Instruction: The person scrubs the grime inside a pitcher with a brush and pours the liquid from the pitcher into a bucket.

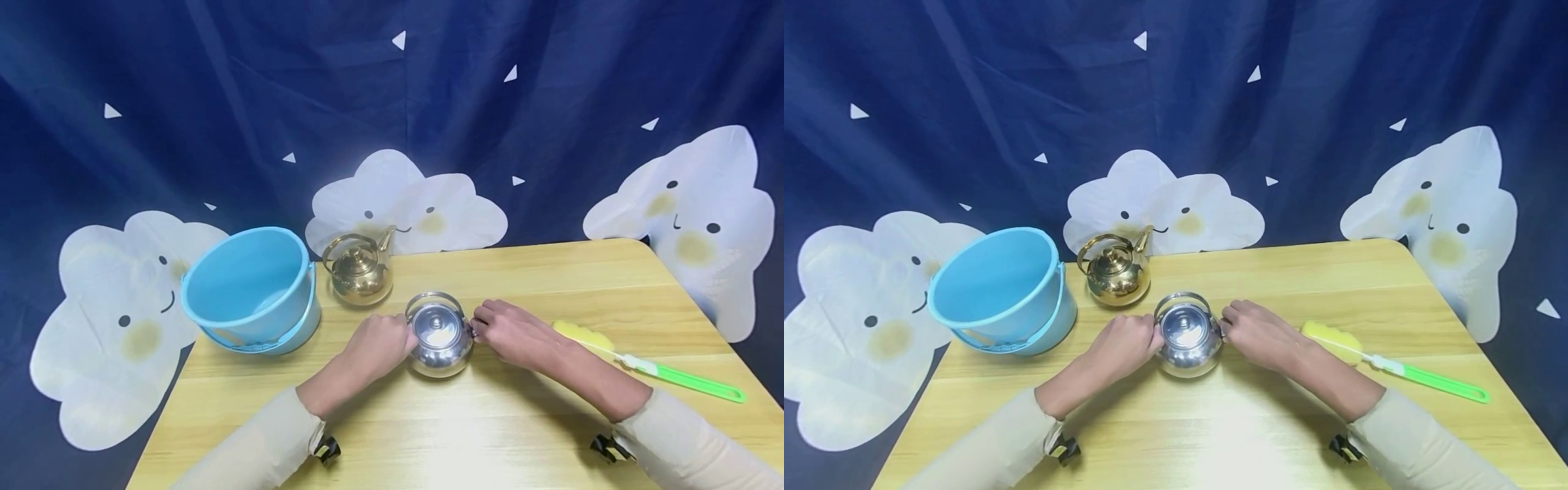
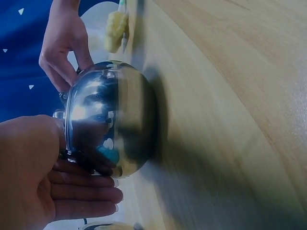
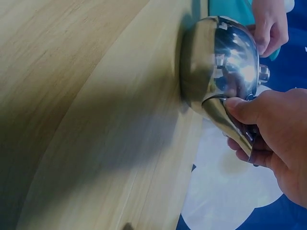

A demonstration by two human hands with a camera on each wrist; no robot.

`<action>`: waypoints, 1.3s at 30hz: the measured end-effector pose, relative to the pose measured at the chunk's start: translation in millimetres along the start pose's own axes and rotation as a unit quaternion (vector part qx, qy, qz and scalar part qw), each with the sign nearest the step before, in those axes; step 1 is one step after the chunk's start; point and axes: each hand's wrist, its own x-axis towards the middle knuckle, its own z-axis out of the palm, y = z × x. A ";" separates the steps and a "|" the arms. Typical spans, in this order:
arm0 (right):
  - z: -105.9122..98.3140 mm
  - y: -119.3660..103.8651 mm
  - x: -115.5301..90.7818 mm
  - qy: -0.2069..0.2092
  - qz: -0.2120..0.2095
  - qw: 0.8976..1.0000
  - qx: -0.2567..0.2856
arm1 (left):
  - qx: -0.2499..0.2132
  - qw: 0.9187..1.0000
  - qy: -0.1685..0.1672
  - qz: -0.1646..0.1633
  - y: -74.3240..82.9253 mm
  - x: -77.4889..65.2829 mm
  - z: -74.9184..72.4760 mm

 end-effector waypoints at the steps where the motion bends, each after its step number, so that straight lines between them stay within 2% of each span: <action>1: 0.1 0.0 -0.2 0.001 0.001 1.000 0.003 | 0.000 1.000 -0.001 -0.001 0.1 0.0 -0.1; 5: 0.5 -0.1 -0.9 0.006 0.000 1.000 0.003 | -0.005 1.000 -0.006 -0.006 0.3 0.4 -0.1; 10: 0.1 -1.0 -0.3 0.007 -0.017 0.999 -0.035 | -0.008 1.000 -0.017 -0.012 0.4 0.8 -0.4; 16: -2.0 -1.6 0.8 0.001 -0.024 0.998 -0.058 | -0.004 1.000 -0.029 0.000 -1.3 1.3 -0.3; 20: -3.2 -1.6 1.5 -0.009 -0.026 0.997 -0.069 | -0.019 0.999 -0.038 0.003 -3.7 2.1 -1.7; 30: -5.9 -2.9 1.9 -0.025 -0.027 0.996 -0.083 | -0.078 0.993 -0.094 -0.004 -10.1 8.2 -11.9; 35: -6.3 -3.7 3.1 -0.035 -0.021 0.995 -0.090 | -0.083 0.989 -0.124 -0.013 -12.9 11.1 -20.5; 39: -5.6 -3.6 3.8 -0.026 -0.021 0.996 -0.088 | -0.078 0.989 -0.127 -0.014 -13.5 13.3 -27.6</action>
